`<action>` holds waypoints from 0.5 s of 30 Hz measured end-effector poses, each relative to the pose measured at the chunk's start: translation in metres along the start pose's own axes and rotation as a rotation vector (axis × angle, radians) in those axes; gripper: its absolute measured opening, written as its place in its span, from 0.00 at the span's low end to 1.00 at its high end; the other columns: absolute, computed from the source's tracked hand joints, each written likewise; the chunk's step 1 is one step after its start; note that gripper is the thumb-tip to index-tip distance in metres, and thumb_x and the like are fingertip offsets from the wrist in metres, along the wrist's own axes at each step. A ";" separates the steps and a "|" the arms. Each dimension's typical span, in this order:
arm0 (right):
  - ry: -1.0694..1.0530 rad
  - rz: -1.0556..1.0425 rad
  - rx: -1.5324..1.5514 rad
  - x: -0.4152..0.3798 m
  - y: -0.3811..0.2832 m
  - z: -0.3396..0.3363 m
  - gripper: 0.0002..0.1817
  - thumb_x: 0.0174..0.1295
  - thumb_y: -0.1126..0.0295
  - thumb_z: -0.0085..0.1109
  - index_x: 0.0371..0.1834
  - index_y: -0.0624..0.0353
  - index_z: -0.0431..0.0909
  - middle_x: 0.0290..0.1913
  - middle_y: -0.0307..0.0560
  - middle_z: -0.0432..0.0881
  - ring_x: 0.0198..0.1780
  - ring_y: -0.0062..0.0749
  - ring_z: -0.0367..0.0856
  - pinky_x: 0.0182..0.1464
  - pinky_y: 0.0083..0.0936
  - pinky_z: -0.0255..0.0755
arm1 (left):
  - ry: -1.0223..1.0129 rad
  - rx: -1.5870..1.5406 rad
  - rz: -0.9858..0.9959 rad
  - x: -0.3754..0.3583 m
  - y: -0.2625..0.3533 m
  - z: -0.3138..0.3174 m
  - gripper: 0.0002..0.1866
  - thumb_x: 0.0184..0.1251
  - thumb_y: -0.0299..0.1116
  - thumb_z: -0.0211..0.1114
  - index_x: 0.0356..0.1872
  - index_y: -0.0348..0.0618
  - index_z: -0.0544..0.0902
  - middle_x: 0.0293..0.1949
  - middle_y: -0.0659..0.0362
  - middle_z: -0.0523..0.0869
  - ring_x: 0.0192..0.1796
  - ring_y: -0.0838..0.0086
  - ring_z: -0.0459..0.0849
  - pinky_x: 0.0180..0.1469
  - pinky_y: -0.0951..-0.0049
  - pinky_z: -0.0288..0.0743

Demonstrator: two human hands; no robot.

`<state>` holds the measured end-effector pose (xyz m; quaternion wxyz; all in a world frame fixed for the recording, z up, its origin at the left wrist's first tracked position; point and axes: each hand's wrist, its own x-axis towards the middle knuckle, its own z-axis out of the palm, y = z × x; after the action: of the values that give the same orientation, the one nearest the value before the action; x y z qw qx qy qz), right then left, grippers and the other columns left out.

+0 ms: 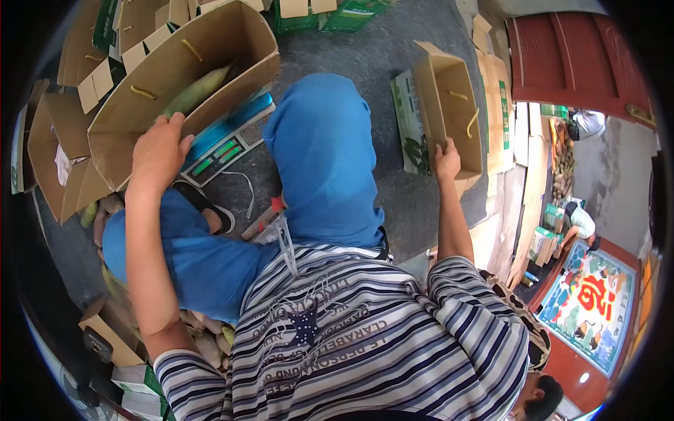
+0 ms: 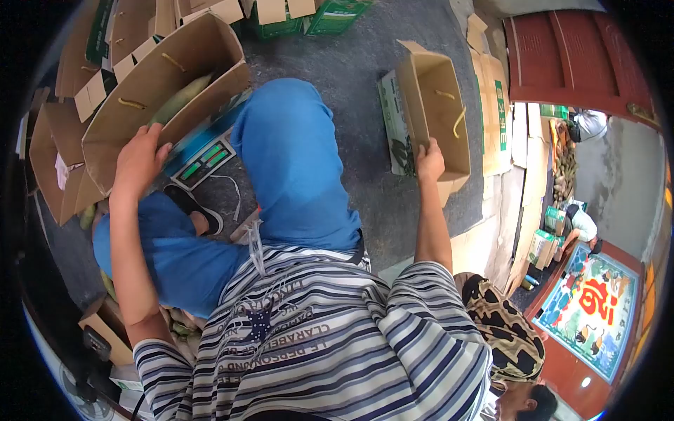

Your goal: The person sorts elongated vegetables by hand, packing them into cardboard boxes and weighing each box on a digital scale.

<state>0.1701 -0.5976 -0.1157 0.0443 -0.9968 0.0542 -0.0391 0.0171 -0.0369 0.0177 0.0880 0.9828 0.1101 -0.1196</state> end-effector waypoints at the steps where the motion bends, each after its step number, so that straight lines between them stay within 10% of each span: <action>1: 0.019 -0.036 -0.004 0.003 -0.007 0.002 0.18 0.57 0.63 0.58 0.49 0.56 0.72 0.38 0.57 0.81 0.41 0.53 0.79 0.42 0.42 0.72 | -0.001 -0.005 -0.004 0.000 0.000 0.000 0.14 0.60 0.35 0.61 0.44 0.40 0.73 0.39 0.46 0.78 0.43 0.50 0.79 0.43 0.55 0.73; 15: -0.016 -0.067 0.223 0.082 -0.061 0.019 0.21 0.57 0.62 0.58 0.53 0.57 0.69 0.38 0.62 0.81 0.42 0.57 0.79 0.44 0.44 0.72 | -0.010 0.025 0.006 0.011 -0.001 0.007 0.12 0.63 0.34 0.57 0.43 0.40 0.73 0.39 0.45 0.78 0.42 0.49 0.80 0.42 0.55 0.75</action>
<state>0.2597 -0.5448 -0.1229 0.1542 -0.9872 0.0157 -0.0384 0.0258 -0.0354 0.0081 0.0766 0.9835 0.1052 -0.1254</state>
